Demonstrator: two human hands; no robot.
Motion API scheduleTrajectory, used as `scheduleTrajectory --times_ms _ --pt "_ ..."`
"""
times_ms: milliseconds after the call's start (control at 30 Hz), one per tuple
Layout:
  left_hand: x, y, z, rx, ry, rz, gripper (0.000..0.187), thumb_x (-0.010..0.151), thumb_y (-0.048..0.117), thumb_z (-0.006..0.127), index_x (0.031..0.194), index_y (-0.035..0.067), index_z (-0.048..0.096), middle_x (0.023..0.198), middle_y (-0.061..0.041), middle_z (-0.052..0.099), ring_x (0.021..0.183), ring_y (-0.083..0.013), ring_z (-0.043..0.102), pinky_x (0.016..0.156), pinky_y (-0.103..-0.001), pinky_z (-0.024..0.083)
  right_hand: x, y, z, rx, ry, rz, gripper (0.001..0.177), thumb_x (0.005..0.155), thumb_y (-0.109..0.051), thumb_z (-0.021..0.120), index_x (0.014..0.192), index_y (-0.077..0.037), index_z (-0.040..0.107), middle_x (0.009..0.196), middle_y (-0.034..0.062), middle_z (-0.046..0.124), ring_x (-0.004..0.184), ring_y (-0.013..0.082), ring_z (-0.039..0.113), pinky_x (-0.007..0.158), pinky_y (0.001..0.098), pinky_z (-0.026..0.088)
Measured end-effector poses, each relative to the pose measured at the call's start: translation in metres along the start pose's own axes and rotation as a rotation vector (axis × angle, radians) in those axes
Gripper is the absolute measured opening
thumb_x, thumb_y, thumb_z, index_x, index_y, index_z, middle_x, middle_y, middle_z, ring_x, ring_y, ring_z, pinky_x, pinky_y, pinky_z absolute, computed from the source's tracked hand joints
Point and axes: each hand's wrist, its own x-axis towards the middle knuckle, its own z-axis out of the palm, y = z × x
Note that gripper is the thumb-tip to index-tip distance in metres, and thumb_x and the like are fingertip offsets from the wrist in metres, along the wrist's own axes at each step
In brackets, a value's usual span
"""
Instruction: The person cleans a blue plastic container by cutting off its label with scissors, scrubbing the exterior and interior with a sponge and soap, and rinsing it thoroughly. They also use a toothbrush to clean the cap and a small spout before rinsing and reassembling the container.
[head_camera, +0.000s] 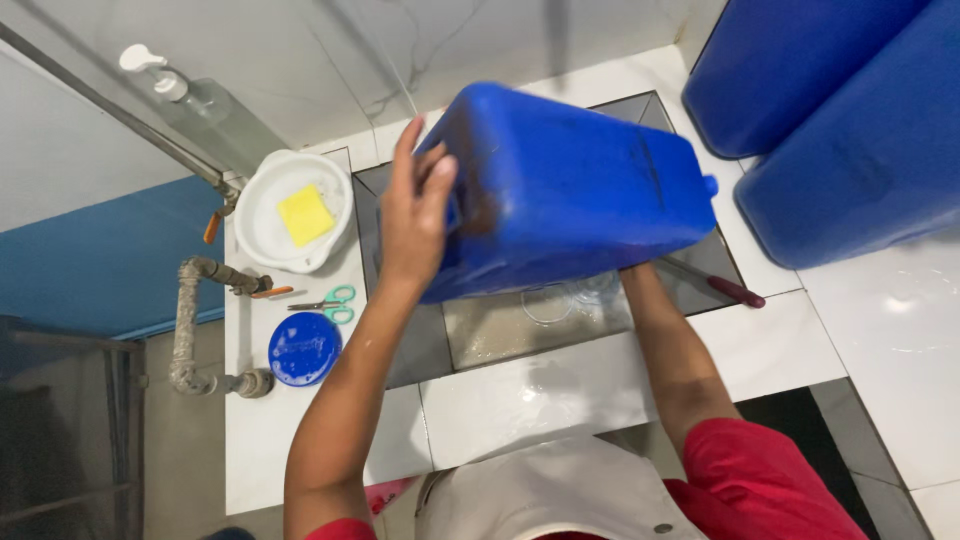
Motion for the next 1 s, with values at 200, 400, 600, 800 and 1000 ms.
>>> scheduleTrajectory --times_ms 200,400,600,800,1000 --pt "0.054 0.040 0.067 0.203 -0.111 0.327 0.066 0.107 0.038 0.062 0.158 0.006 0.036 0.124 -0.026 0.070 0.113 -0.0397 0.068 0.102 -0.044 0.052 0.011 -0.017 0.008 -0.038 0.039 -0.027 0.045 0.111 -0.026 0.051 0.150 -0.003 0.054 0.143 0.0139 0.064 0.131 0.0260 0.064 0.114 0.0389 0.052" --pt "0.061 0.067 0.070 0.348 -0.080 0.335 0.066 0.110 0.044 0.059 0.158 0.006 0.037 0.109 -0.022 0.074 0.101 -0.0422 0.068 0.094 -0.049 0.051 0.040 -0.008 -0.019 -0.100 0.049 -0.049 0.043 0.109 -0.024 0.051 0.146 -0.004 0.057 0.140 0.0128 0.065 0.128 0.0254 0.065 0.113 0.0387 0.053" --pt "0.030 0.000 -0.048 0.347 -0.047 -0.266 0.070 0.105 0.053 0.040 0.155 0.005 0.036 0.128 -0.028 0.066 0.125 -0.0421 0.061 0.107 -0.044 0.043 0.067 -0.007 -0.058 -0.176 0.032 -0.090 0.041 0.107 -0.022 0.051 0.143 -0.004 0.059 0.136 0.0116 0.067 0.125 0.0248 0.067 0.112 0.0385 0.053" --pt "0.012 -0.129 -0.017 0.501 -0.003 -0.060 0.068 0.102 0.049 0.055 0.144 -0.005 0.052 0.144 -0.031 0.054 0.137 -0.0447 0.048 0.115 -0.049 0.035 0.069 -0.031 0.024 -0.884 0.302 -0.430 0.042 0.095 -0.025 0.065 0.130 -0.002 0.069 0.120 0.0150 0.072 0.111 0.0308 0.068 0.101 0.0444 0.049" --pt "-0.010 -0.214 0.055 0.720 -0.284 -0.423 0.054 0.086 0.040 0.071 0.123 0.001 0.059 0.107 -0.026 0.072 0.103 -0.0465 0.069 0.091 -0.056 0.053 0.021 -0.011 0.170 -1.320 -0.245 -0.874 0.061 0.085 -0.025 0.076 0.137 0.003 0.060 0.119 0.0161 0.067 0.117 0.0307 0.060 0.103 0.0526 0.037"
